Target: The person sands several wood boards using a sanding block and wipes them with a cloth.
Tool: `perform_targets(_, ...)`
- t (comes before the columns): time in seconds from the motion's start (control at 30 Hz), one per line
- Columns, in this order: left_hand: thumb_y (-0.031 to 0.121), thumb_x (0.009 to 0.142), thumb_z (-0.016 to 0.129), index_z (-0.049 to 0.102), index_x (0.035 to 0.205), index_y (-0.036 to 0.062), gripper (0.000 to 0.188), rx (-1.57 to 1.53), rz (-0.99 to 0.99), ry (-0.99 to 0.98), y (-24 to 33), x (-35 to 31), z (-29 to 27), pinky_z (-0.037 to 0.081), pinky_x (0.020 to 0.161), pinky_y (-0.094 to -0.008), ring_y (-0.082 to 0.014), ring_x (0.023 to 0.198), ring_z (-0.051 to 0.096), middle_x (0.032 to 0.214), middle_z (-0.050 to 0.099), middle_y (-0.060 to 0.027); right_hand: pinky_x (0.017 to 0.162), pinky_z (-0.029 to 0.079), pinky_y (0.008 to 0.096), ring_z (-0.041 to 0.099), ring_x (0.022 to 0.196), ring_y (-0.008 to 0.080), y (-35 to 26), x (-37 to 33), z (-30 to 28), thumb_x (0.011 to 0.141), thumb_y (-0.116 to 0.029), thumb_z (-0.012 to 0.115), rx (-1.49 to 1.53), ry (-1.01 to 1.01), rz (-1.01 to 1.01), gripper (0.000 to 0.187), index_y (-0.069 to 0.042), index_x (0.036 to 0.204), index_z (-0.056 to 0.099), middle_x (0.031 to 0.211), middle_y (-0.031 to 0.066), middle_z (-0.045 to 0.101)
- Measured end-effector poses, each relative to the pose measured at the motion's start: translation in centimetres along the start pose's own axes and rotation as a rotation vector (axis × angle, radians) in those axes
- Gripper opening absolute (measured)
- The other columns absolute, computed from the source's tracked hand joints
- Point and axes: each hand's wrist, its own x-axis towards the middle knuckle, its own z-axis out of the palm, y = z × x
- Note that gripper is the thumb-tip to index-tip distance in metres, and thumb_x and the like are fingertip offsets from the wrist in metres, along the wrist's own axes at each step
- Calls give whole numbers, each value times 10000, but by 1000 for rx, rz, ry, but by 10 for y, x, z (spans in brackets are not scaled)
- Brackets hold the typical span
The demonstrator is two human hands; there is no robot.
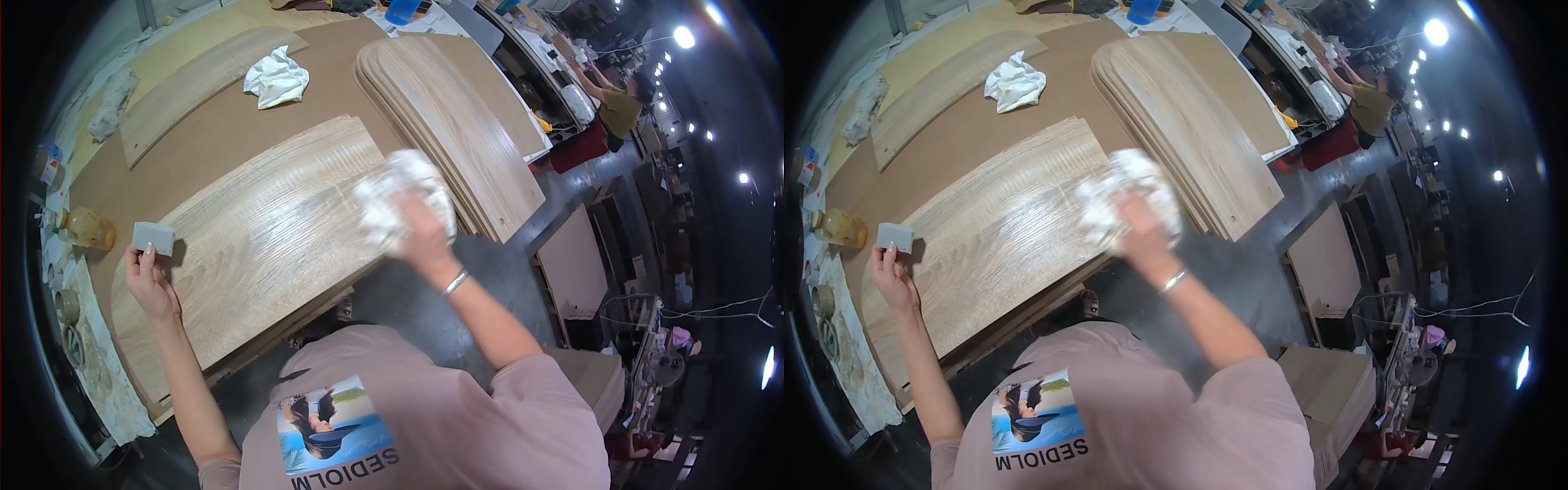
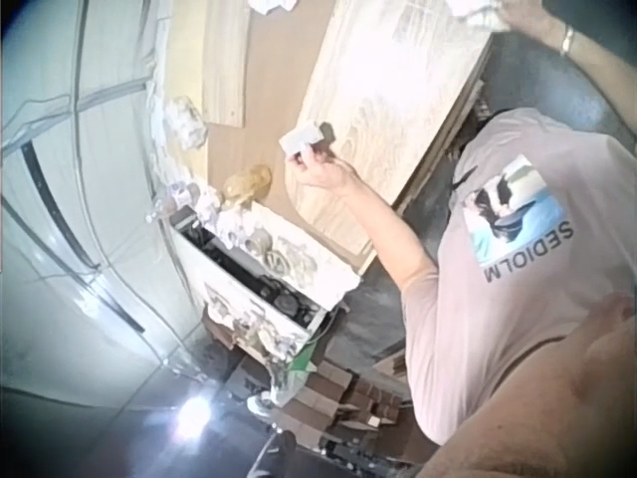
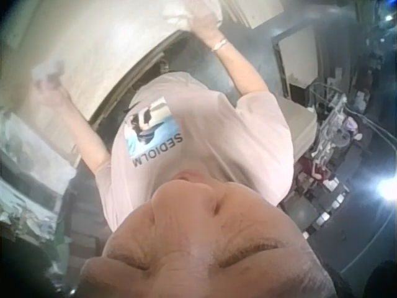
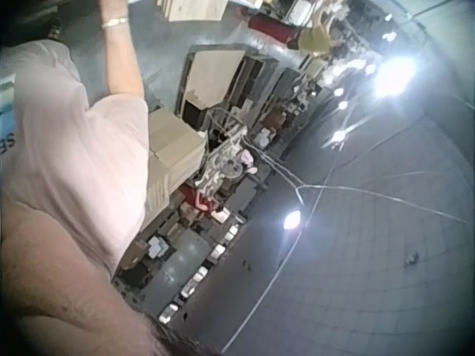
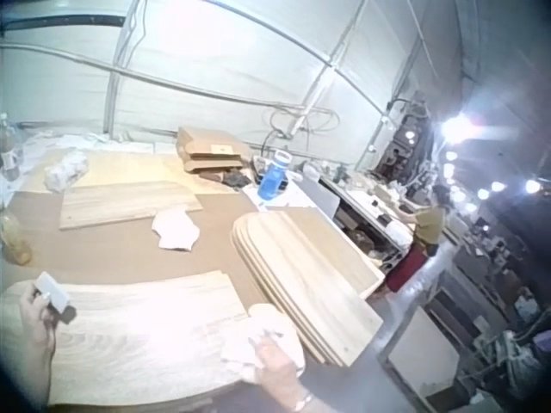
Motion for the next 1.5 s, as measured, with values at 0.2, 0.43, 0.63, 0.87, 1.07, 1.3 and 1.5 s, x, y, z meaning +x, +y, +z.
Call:
perform_targets(0.2,70,966,583,561,1107,-5,161,31,13,-75,-5,3,-5,463,896,-314,-146,990,584,1059,603,-70,882,531,418,678,987,381,64,30,-49,804,-15,677,-100,268,221,347,-16,1152,677,1076,201,703)
perform_targets(0.43,67,958,592,569,1089,-4,151,56,-2,-59,0,-3,2,464,851,-294,-126,936,584,1019,605,-53,832,526,451,661,963,428,23,78,18,870,-199,689,291,-259,525,360,-16,1178,662,1033,266,685)
perform_targets(0.63,70,944,613,582,1082,3,157,46,24,-23,2,-4,-1,459,834,-283,-116,918,577,997,615,-50,813,528,459,664,939,446,85,80,27,821,-83,622,-22,-70,656,258,15,1048,695,948,254,703)
perform_targets(0.87,67,921,634,600,1063,2,160,78,17,-17,6,-9,15,457,825,-268,-106,897,568,969,626,-45,975,452,489,585,1127,420,25,149,62,870,-95,558,14,-153,263,405,-72,1272,597,1180,258,618)
perform_targets(1.07,72,914,634,605,1070,0,175,126,43,-28,0,-8,9,457,821,-262,-106,885,569,957,627,-40,888,498,495,617,1043,407,62,179,55,880,-120,558,-335,-467,413,348,-117,1216,645,1150,204,613)
perform_targets(1.3,70,899,636,602,1068,-5,188,85,56,-5,6,-6,22,468,808,-255,-111,884,586,966,632,-50,926,497,480,588,1057,432,-100,128,38,723,-104,707,163,-14,-146,470,-58,1189,673,1116,253,617)
perform_targets(1.5,109,893,645,609,1080,14,212,-62,24,227,44,-24,24,498,775,-268,-117,857,594,964,625,-35,1014,431,519,498,1190,430,-195,44,58,645,-309,825,235,-482,-586,739,-156,1333,602,1345,178,543)
